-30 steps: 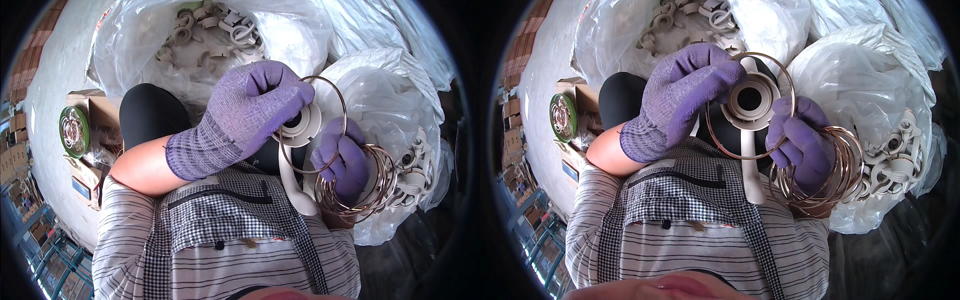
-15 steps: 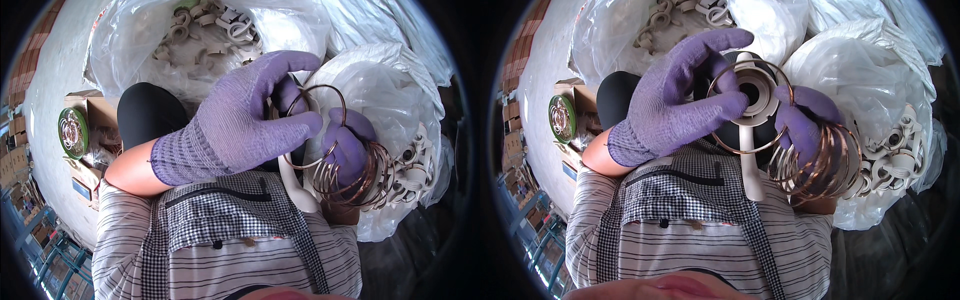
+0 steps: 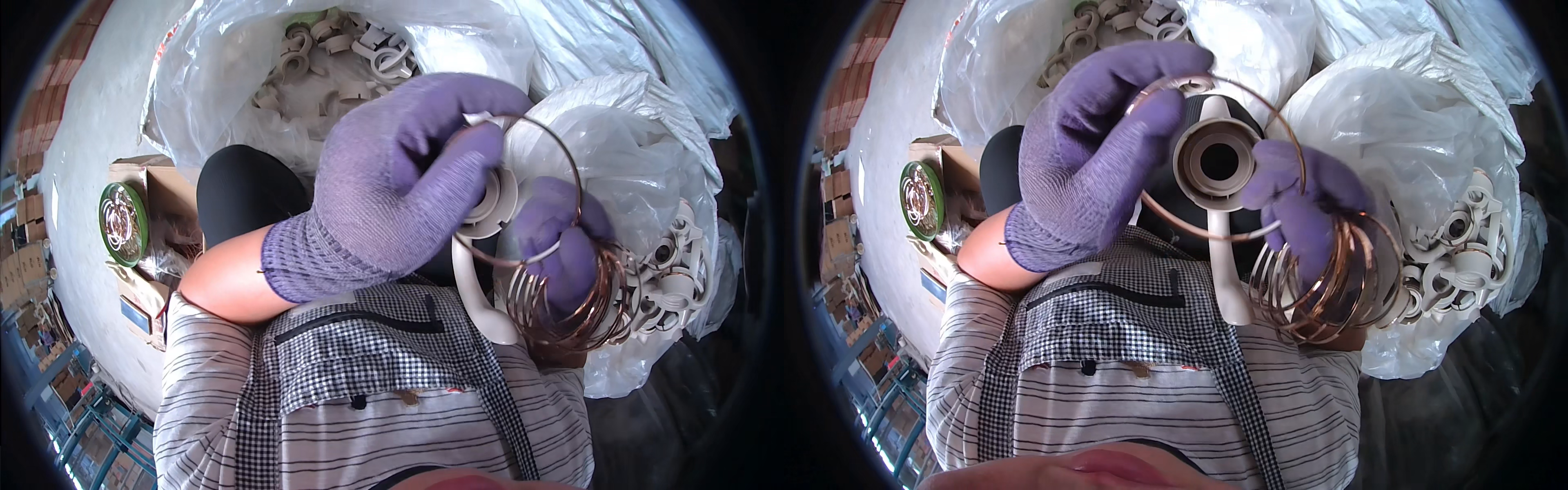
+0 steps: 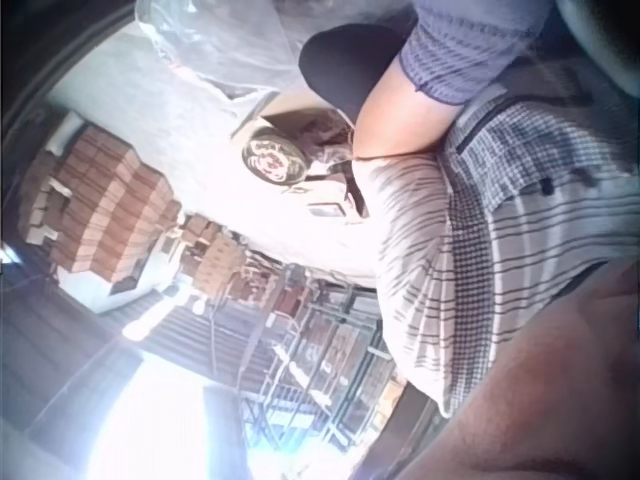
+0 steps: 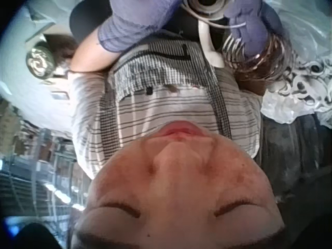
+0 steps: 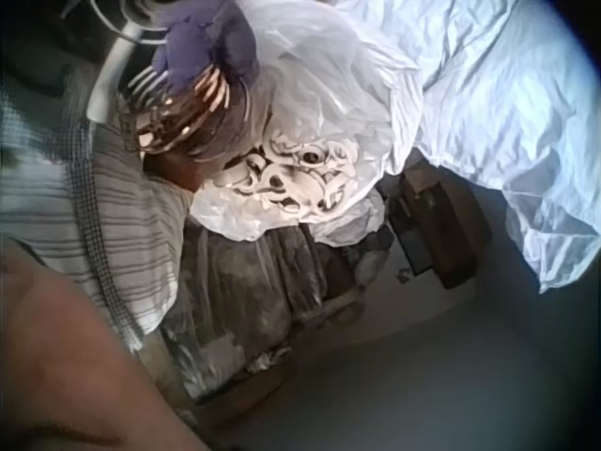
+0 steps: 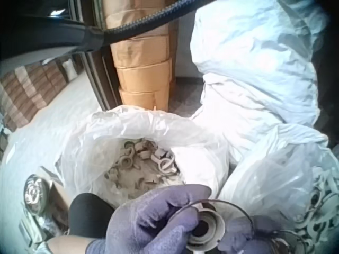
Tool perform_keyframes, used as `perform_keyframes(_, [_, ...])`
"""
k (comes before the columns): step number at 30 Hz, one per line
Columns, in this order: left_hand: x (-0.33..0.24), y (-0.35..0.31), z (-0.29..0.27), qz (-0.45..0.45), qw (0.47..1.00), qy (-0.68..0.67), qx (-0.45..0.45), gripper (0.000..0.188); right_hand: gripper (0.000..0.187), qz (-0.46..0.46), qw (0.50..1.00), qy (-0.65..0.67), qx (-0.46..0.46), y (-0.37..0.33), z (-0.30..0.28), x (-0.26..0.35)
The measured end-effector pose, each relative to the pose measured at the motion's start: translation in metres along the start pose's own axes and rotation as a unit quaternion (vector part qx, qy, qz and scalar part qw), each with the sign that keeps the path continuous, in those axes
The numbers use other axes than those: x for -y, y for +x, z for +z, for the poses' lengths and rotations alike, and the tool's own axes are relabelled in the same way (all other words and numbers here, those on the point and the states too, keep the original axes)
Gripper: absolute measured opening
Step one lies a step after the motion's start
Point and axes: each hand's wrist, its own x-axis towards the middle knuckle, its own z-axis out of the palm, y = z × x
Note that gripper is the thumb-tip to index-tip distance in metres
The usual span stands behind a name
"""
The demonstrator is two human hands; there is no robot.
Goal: The person sits on the floor and repeatedly picks white plastic components from a large bag. They insert a copper wire ring into each component, then place the assembled unit into a nearby cardboard box.
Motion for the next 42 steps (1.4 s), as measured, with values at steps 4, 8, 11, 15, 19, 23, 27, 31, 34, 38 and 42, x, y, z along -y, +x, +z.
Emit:
perform_keyframes(4, [0.018,-0.004,0.011,-0.001,0.996,-0.055,-0.066,0.035,0.025,0.045,0.986,0.148,-0.06,0.001,0.002,-0.031])
perform_keyframes(8, [0.005,-0.003,-0.009,0.068,0.987,0.148,0.013,0.043,0.015,-0.127,0.969,-0.179,-0.111,0.005,0.007,-0.016])
perform_keyframes(11, [0.007,-0.004,-0.02,0.148,0.958,0.215,0.116,0.041,0.01,-0.209,0.904,-0.359,-0.105,0.009,0.01,0.005])
perform_keyframes(15, [0.008,-0.012,-0.017,0.089,0.974,0.181,0.106,0.03,0.015,-0.082,0.974,-0.201,-0.057,0.011,0.008,0.018])
perform_keyframes(19, [0.042,-0.018,0.003,0.066,0.988,0.136,0.011,0.027,0.03,-0.034,0.995,0.063,-0.073,0.009,-0.005,-0.025])
perform_keyframes(23, [0.057,-0.01,0.014,0.059,0.977,0.201,-0.028,0.032,0.052,-0.063,0.972,-0.145,-0.171,0.013,0.008,-0.048])
perform_keyframes(27, [0.071,-0.02,0.023,-0.001,0.983,0.183,-0.032,0.039,0.067,-0.043,0.975,-0.17,-0.135,0.013,0.014,-0.057])
perform_keyframes(31, [0.073,-0.024,0.019,-0.012,0.99,0.136,-0.021,0.041,0.064,-0.051,0.98,-0.153,-0.116,0.014,0.013,-0.054])
perform_keyframes(34, [0.068,-0.021,0.015,-0.009,0.984,0.175,0.013,0.042,0.064,-0.026,0.975,-0.192,-0.107,0.017,0.01,-0.051])
perform_keyframes(38, [0.067,-0.022,0.018,-0.035,0.988,0.151,0.005,0.04,0.063,-0.015,0.963,-0.244,-0.116,0.025,0.017,-0.044])
perform_keyframes(42, [0.067,-0.023,0.016,-0.024,0.984,0.172,0.023,0.037,0.062,-0.042,0.96,-0.263,-0.092,0.024,0.007,-0.043])
